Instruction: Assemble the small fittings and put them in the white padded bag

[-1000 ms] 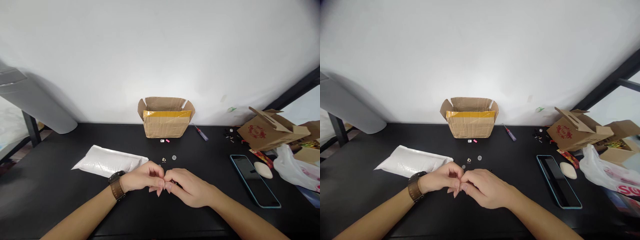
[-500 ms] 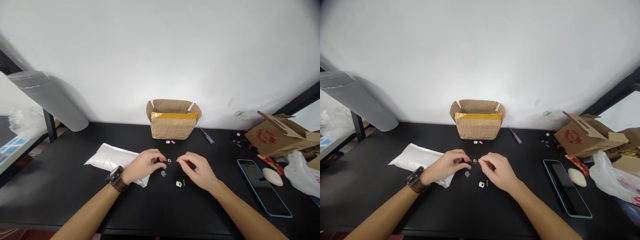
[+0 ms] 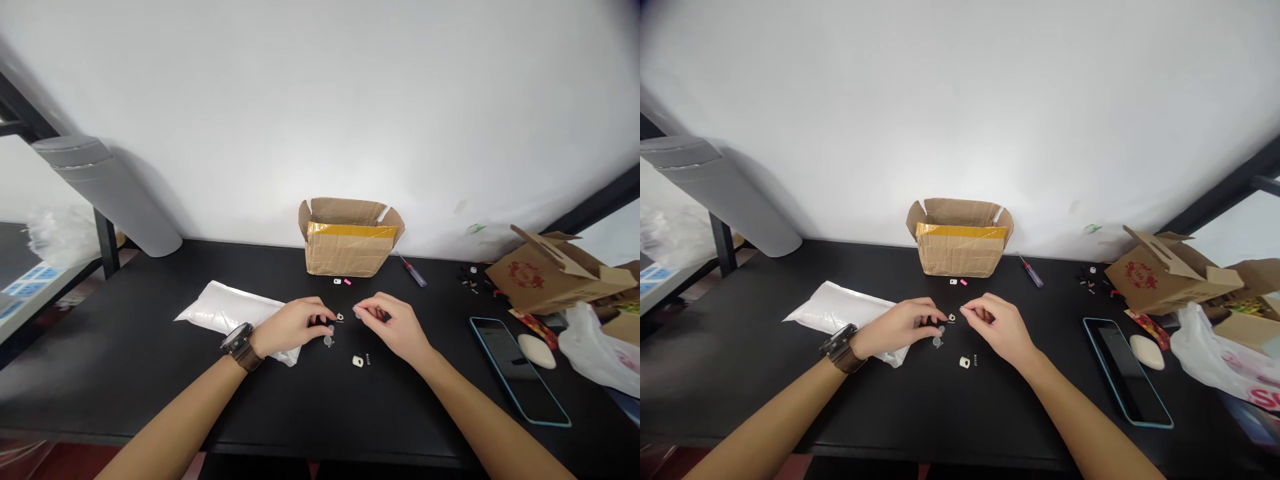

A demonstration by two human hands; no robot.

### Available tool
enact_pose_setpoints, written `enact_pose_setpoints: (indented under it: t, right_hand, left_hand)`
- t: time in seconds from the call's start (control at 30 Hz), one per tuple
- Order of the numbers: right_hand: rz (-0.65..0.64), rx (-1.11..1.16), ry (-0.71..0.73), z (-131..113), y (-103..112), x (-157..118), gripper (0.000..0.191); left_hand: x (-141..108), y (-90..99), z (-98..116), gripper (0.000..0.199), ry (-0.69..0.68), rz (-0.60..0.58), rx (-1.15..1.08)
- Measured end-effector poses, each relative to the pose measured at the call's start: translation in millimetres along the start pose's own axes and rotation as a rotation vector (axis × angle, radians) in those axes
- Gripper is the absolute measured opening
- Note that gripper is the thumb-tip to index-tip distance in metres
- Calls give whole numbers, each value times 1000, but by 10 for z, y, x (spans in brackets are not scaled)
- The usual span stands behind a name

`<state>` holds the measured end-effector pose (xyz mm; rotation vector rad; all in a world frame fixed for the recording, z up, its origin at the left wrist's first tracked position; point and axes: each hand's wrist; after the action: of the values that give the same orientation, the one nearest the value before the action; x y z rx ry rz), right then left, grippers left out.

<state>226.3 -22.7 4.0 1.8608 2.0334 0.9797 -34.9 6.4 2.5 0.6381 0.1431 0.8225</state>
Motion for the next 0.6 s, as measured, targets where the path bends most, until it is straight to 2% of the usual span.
enact_pose_setpoints:
  t: [0.27,0.6]
  right_hand:
    - [-25,11,6,-12,-6,1,15]
    - [-60,13,20,-19,0,-21,14]
  left_hand:
    - [20,7,0,11,-29,-39,76]
    - [12,-16,-41,18,-44,-32,99]
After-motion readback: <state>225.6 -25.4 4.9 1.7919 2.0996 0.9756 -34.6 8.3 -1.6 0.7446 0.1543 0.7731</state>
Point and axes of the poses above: each hand's wrist, its own x-axis towards the middle knuckle, its own y-axis out of the back of the hand, z = x × y, and after that the axes turned 6 degrees about -y, right-handed
